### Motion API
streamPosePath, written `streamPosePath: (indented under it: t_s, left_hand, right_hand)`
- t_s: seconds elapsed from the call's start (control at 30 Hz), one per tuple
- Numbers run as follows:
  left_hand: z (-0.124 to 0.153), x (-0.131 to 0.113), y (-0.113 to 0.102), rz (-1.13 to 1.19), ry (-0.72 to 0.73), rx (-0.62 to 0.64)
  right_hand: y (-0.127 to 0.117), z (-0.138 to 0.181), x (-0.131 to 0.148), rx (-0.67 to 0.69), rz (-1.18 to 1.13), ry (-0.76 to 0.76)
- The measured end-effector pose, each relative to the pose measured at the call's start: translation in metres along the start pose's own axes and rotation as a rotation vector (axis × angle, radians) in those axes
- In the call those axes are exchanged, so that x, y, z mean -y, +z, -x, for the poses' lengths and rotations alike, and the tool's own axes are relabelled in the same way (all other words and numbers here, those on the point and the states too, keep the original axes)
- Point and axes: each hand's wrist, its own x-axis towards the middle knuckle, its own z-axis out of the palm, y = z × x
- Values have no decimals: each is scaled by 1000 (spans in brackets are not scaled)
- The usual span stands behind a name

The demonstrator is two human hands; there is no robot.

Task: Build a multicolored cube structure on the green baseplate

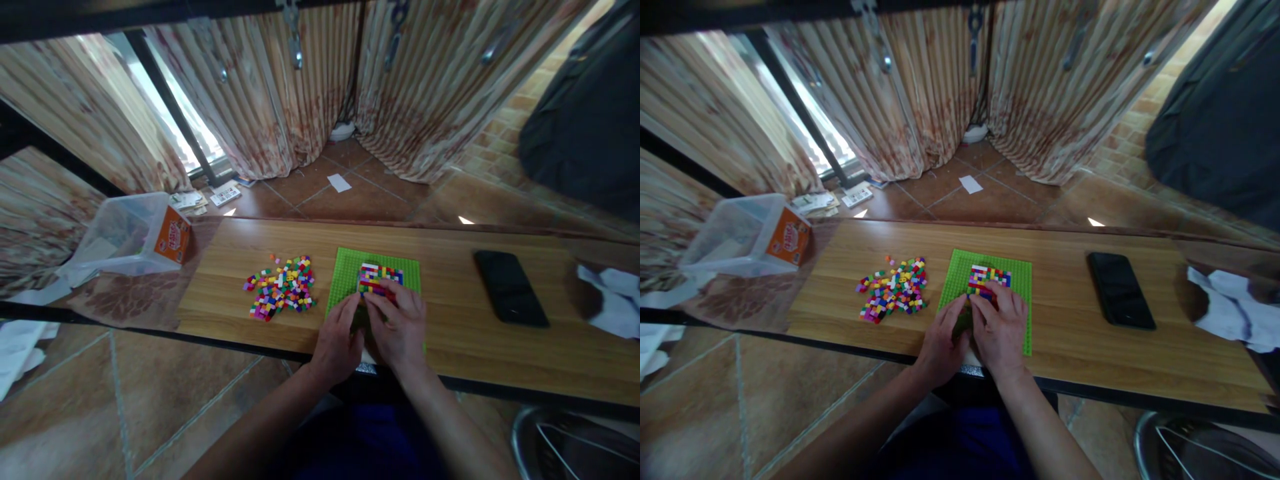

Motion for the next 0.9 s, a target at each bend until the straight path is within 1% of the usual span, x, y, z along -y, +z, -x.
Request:
streamPosePath:
  t_s: [0.13,0.3,0.47,0.6,0.73,0.83,0.9]
  left_hand:
    - [0,0,-1,10,1,-7]
    - [0,-1,-3,25,-15,2]
    - [-1,-1,-5,47,-24,15]
    - [-2,1,-3,66,-19,10]
    - [0,3,0,71,-19,-4]
    - [0,3,1,74,-16,-13]
    - [0,2,1,79,-23,-17]
  right_hand:
    - [0,3,0,7,41,-31]
    - [1,6,-2,28,45,-35]
    - [1,6,-1,21,49,-33]
    - [2,6,-2,-2,41,-51]
    - [-1,6,-4,-37,-36,-69]
    - [-9,7,-6,-95,-95,-42]
    - [-16,10,-11,-125,-102,4]
